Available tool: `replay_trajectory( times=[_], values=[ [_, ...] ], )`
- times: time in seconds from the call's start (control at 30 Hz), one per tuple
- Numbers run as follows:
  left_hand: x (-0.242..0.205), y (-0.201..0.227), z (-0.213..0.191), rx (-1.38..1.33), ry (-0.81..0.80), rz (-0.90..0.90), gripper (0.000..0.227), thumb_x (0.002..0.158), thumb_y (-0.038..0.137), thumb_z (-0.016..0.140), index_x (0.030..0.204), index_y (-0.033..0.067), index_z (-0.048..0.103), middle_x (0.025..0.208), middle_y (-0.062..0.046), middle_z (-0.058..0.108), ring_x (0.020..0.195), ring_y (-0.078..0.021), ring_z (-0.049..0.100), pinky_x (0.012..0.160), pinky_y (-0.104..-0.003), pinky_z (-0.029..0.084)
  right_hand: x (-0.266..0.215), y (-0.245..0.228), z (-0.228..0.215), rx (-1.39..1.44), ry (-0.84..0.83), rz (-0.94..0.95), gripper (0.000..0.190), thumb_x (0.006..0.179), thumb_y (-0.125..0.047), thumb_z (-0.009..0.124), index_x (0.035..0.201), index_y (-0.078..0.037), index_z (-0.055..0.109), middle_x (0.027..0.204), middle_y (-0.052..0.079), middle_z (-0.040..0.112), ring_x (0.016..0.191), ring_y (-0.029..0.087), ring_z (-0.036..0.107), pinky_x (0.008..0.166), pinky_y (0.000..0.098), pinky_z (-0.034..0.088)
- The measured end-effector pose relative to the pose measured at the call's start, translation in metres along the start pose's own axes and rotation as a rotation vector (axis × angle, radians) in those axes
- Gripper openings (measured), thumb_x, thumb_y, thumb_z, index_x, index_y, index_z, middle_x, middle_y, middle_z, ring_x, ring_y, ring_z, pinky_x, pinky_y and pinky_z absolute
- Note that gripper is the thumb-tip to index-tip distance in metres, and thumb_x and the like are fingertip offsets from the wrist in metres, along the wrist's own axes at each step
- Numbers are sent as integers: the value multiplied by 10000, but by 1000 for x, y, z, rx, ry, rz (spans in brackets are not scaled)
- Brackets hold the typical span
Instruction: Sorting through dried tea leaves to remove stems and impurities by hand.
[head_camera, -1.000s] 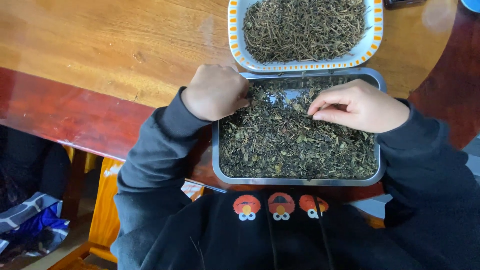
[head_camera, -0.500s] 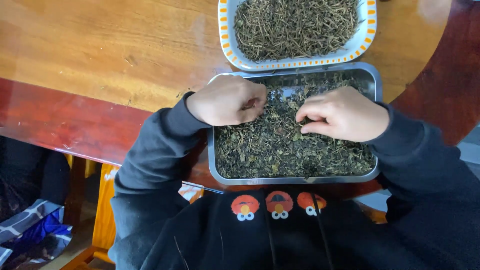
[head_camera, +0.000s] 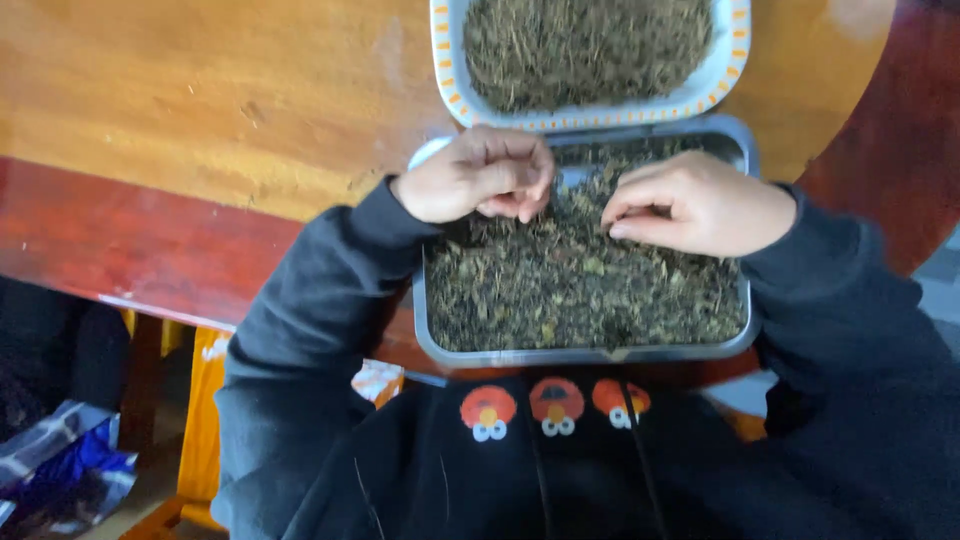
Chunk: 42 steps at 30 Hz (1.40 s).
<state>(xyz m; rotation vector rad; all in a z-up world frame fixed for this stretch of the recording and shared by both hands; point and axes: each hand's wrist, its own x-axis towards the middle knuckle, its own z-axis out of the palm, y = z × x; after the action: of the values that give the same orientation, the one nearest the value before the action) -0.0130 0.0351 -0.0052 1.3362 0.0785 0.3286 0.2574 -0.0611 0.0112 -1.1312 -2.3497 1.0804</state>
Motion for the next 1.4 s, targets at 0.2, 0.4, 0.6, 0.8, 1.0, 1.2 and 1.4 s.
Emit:
replay_trajectory(
  times=[0.2,0.4,0.6,0.8,1.0,1.2,1.4],
  values=[
    [-2,1,-3,32,2,-43,188,1007,93,401,923,60,566,777,-82,586,506,-65,351,444,-209,225,-4,16,-1,10,-43,45,182,946,-157,659,1068,-114,788,952,0,781,623,111,668,587,265,513],
    [-19,33,-1,871,-130,-158,234,1032,228,680,812,153,657,630,44,569,552,-106,501,578,-295,372,-3,19,-9,78,-9,-10,217,959,-135,648,1124,-110,787,958,11,724,771,127,676,703,272,529],
    [-24,38,5,1335,-253,-501,233,893,422,784,910,191,756,869,67,797,836,-267,739,681,-465,514,-5,19,-17,139,43,135,176,1028,-131,570,1051,-121,744,1078,6,736,986,147,688,938,311,508],
    [-24,2,10,1571,-326,-510,272,873,310,670,706,97,655,624,-122,659,591,-421,664,487,-494,466,-16,22,-17,811,110,148,234,1103,-11,434,1069,39,660,932,127,644,757,157,554,652,254,499],
    [-21,-10,6,1469,-294,-449,157,872,271,633,805,149,707,719,-99,706,652,-417,676,472,-532,455,-14,23,-16,830,123,107,222,1085,-40,469,1088,52,671,903,141,645,714,152,524,618,259,457],
    [-16,4,3,1301,-249,-418,179,843,277,629,901,160,751,708,-75,711,628,-378,648,498,-503,446,-13,28,-13,730,118,167,208,1026,-17,538,1115,57,711,859,114,685,684,137,565,578,228,476],
    [-18,-3,1,1349,-241,-399,151,851,327,653,818,247,776,739,8,751,691,-319,703,579,-488,502,-9,22,-15,591,75,299,239,1022,-23,531,1128,-8,745,849,70,675,708,133,580,580,251,492]
  ],
)
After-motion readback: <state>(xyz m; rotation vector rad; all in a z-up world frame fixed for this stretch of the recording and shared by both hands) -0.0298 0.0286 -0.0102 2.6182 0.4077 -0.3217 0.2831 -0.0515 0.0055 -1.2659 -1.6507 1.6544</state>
